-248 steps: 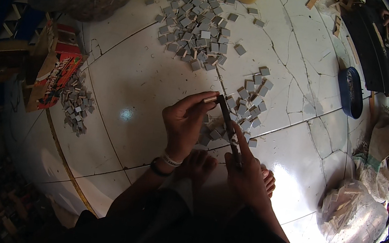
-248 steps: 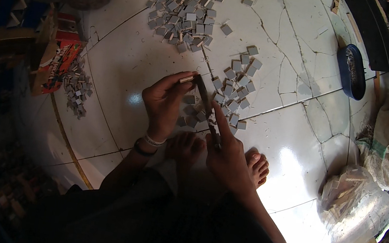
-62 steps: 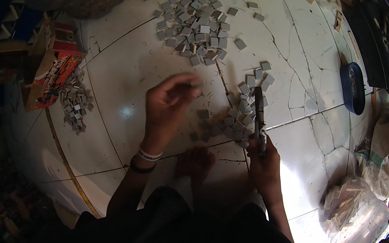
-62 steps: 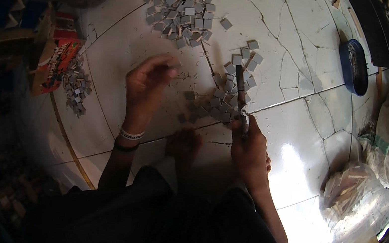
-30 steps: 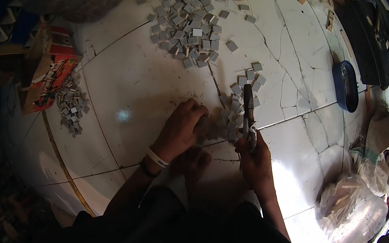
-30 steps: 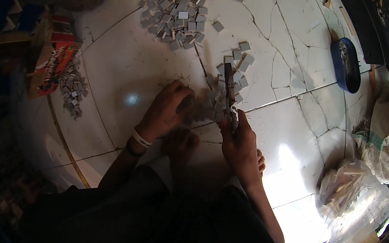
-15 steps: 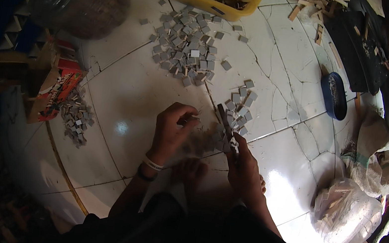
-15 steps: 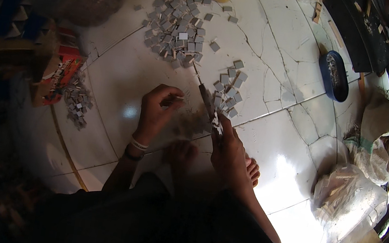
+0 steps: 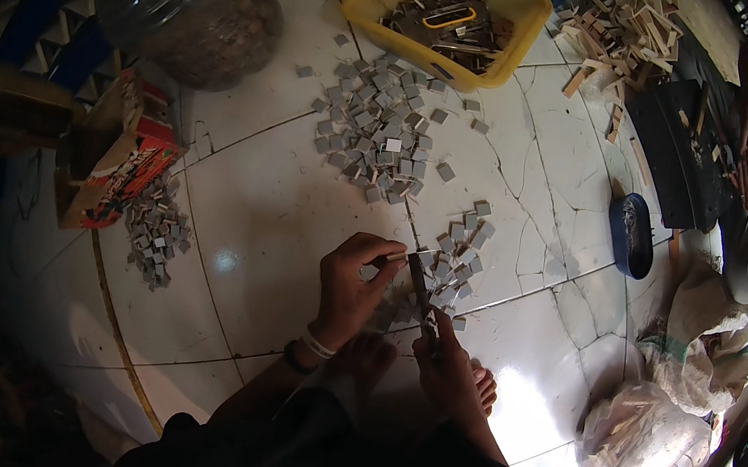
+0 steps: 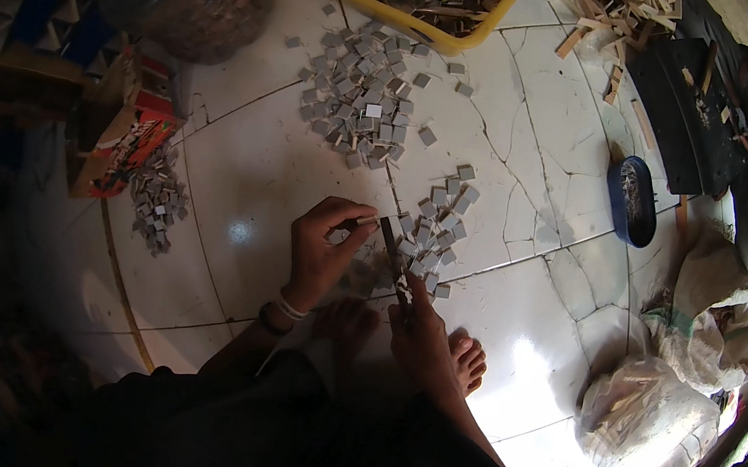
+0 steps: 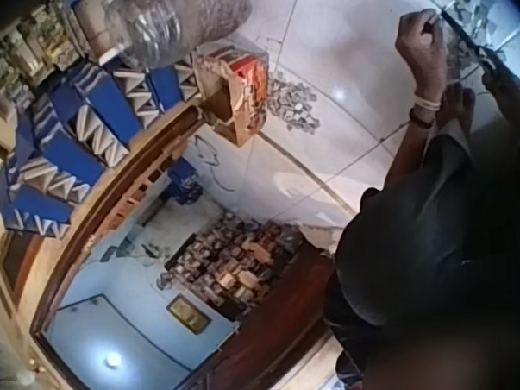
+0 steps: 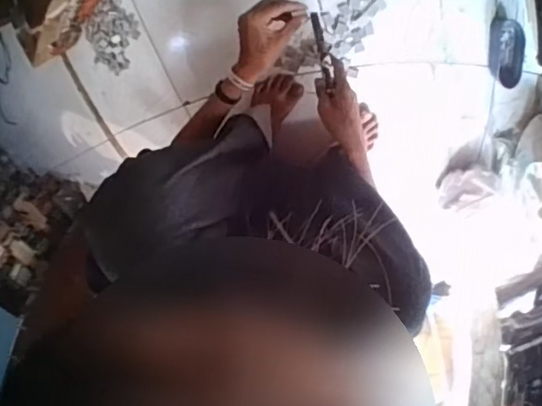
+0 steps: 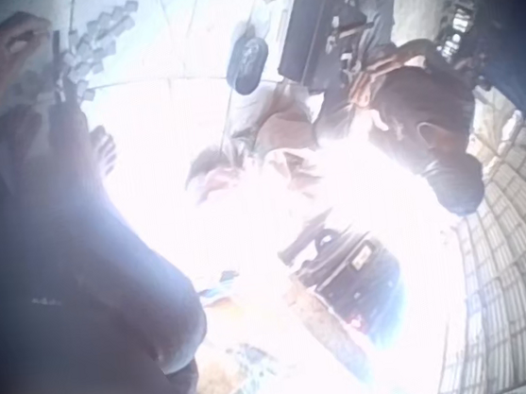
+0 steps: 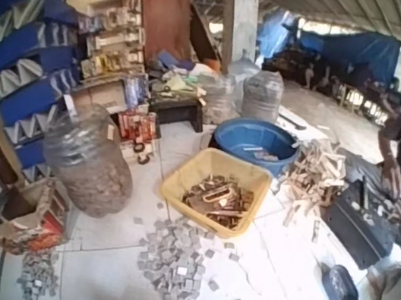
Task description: The person sits on the floor and repeatedly picks up small grey matchbox bodies and wooden matchsticks. Using pliers, they insert a matchstick into each box body and place the assembled unit on the floor. Another person works nearby with similar materials.
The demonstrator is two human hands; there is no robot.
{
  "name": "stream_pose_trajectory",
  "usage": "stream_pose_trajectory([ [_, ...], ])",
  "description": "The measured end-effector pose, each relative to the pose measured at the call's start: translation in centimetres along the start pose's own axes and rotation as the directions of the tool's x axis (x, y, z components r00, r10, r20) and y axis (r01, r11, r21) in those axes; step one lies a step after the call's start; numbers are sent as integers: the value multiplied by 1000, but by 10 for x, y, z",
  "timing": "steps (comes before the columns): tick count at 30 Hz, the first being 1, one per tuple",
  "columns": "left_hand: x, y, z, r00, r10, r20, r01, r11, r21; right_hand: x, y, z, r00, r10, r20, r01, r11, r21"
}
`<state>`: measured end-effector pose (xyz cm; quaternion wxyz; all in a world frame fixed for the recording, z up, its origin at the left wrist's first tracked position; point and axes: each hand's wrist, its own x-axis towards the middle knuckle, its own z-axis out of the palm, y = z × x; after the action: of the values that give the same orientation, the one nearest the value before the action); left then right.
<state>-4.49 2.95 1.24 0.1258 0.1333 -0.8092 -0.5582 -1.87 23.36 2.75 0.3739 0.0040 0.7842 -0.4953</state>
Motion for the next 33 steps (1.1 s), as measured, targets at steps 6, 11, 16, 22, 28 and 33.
stream_pose_trajectory([
  [6, 0, 4, 0, 999, 10, 39, -11, 1000, 29, 0, 8, 3, 997, -70, -34, 69, 997, -25],
  [11, 1, 5, 0, 997, 66, 46, -69, 996, 58, -2, 6, 3, 998, -59, -35, 58, 998, -30],
  [16, 5, 4, -1, 991, 113, 74, -120, 989, 88, -3, 1, 2, 1000, -24, -17, 23, 999, -24],
  [22, 5, 3, -2, 989, 118, 89, -127, 986, 110, -3, 1, 3, 999, -26, -26, 26, 1000, 1],
  [28, 6, 3, -3, 986, 120, 112, -132, 986, 106, -2, 6, 5, 1000, -15, -12, 15, 1000, 2],
  [33, 2, -1, -3, 993, 69, 100, -78, 993, 89, -2, 9, 4, 1000, -15, 16, 15, 1000, -1],
])
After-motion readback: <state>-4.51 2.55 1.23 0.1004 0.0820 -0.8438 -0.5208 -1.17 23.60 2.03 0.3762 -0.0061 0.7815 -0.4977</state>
